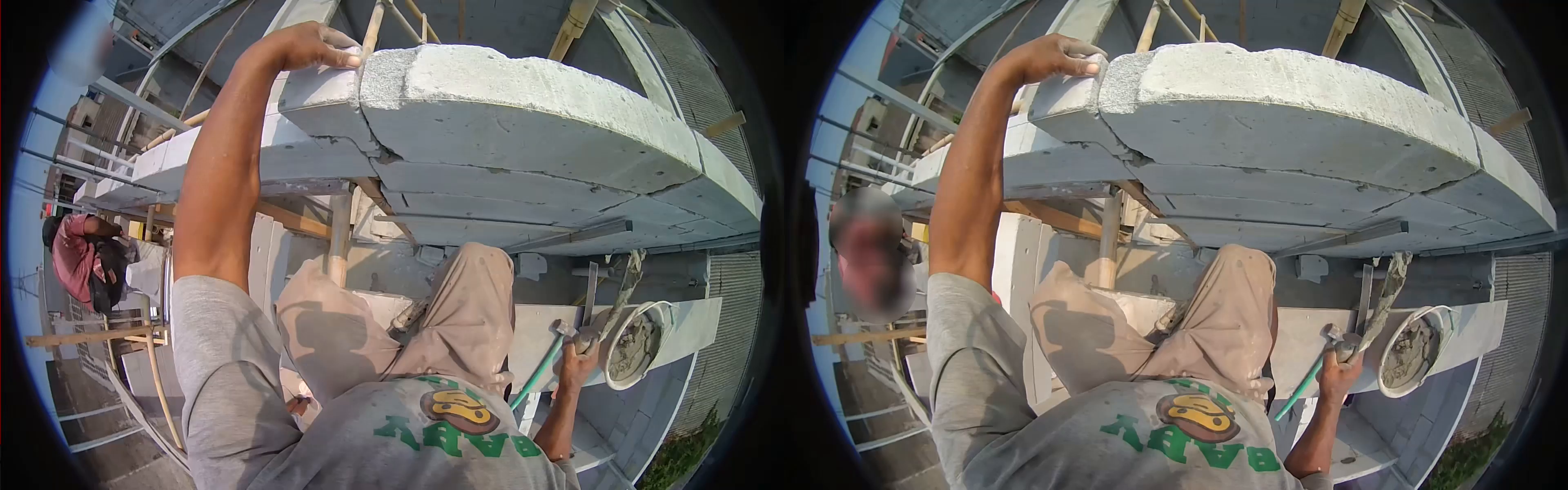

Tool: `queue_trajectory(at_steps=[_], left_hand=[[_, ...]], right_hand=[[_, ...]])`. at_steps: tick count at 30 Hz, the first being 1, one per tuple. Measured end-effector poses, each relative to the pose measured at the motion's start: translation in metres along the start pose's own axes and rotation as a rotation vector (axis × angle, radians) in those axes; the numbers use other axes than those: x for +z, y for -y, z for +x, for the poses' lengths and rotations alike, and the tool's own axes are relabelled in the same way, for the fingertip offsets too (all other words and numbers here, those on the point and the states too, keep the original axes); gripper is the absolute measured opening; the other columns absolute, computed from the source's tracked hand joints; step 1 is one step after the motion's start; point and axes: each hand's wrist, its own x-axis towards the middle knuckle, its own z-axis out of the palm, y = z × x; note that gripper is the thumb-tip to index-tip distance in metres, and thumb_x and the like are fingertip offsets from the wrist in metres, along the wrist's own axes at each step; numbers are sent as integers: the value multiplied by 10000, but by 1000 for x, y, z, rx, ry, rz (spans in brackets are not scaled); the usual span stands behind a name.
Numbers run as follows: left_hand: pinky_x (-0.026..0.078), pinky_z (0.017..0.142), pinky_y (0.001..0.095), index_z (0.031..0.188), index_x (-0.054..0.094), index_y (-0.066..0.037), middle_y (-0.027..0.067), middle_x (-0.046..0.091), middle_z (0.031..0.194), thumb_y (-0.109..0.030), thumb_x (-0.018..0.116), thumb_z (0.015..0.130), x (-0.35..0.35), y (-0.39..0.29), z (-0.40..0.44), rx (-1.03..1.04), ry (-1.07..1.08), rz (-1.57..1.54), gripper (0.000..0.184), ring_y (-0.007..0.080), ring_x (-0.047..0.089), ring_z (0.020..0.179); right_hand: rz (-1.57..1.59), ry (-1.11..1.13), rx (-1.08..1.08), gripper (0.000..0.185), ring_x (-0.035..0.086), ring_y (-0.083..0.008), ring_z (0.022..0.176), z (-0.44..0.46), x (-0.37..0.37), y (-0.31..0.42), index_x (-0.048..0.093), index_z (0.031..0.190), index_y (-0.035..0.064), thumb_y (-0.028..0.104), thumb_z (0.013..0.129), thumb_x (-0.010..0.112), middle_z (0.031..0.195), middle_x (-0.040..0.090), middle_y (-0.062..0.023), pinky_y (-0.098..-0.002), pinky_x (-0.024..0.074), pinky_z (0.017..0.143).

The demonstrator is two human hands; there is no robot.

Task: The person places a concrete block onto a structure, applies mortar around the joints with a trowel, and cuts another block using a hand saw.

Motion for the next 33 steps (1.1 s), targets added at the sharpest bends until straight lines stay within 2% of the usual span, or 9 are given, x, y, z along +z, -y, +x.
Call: queue_trajectory(at_steps=[3, 5, 9, 12, 18, 21, 28, 31, 33], left_hand=[[402, 1038, 437, 1222, 680, -134, 192, 646, 1216, -550, 792, 662, 2, -18, -10, -60, -44, 60, 706, 360, 592, 1172], [403, 1036, 445, 1221, 681, -144, 191, 643, 1223, -566, 797, 645, 4, -14, -7, -45, -42, 45, 724, 362, 592, 1173], [409, 1030, 444, 1219, 682, -145, 180, 650, 1215, -583, 796, 633, 8, -9, -2, -53, -79, 75, 741, 355, 598, 1165], [413, 1025, 432, 1225, 678, -143, 170, 660, 1201, -588, 788, 648, 8, -11, -3, -39, -89, 106, 737, 347, 603, 1158], [436, 993, 437, 1200, 695, -162, 162, 674, 1172, -562, 787, 667, 3, -18, -3, -58, -35, 138, 672, 335, 616, 1140], [441, 982, 448, 1192, 700, -169, 163, 678, 1161, -560, 786, 661, 2, -18, -6, -81, -36, 130, 666, 339, 621, 1128], [436, 1001, 454, 1195, 697, -154, 171, 676, 1160, -571, 773, 641, 7, -14, 1, -37, -84, 177, 697, 352, 623, 1127], [429, 1011, 458, 1197, 694, -145, 168, 677, 1160, -577, 767, 640, 10, -16, -2, -47, -109, 206, 708, 347, 623, 1131], [431, 1008, 462, 1197, 695, -153, 168, 677, 1159, -577, 765, 640, 9, -17, -1, -75, -117, 214, 703, 344, 624, 1130]], right_hand=[[-45, 233, -13, 257, 517, -122, 670, -9, 58, 34, 569, 982, 12, 37, 750, 678, 781, 559, -23, -272, 443, 633], [-29, 444, -37, 340, 543, -126, 676, -18, 97, 55, 580, 1081, 15, 45, 757, 678, 786, 590, -36, -293, 460, 636], [-96, 725, -383, 360, 621, -420, 777, -32, 163, 120, 541, 1091, 16, 144, 800, 710, 864, 640, -213, -448, 495, 702], [-64, 945, -353, 385, 613, -467, 840, -51, 205, 187, 501, 1110, 3, 198, 833, 683, 876, 630, -263, -506, 477, 746], [73, 925, -501, 412, 636, -434, 857, -86, 298, 246, 487, 1114, -19, 233, 847, 673, 878, 642, -253, -475, 479, 779], [87, 982, -300, 429, 648, -408, 848, -88, 326, 280, 486, 1098, -44, 241, 840, 678, 897, 637, -265, -463, 491, 760], [397, 941, 63, 517, 561, -475, 1106, -107, 367, 314, 442, 1139, -98, 257, 841, 670, 1098, 587, -363, -479, 433, 948], [453, 802, 56, 343, 644, -271, 835, -105, 368, 326, 484, 1108, -72, 137, 863, 602, 952, 612, -212, -370, 520, 610], [428, 806, 98, 410, 629, -349, 925, -95, 354, 333, 468, 1125, -84, 182, 859, 631, 1021, 610, -271, -417, 499, 753]])
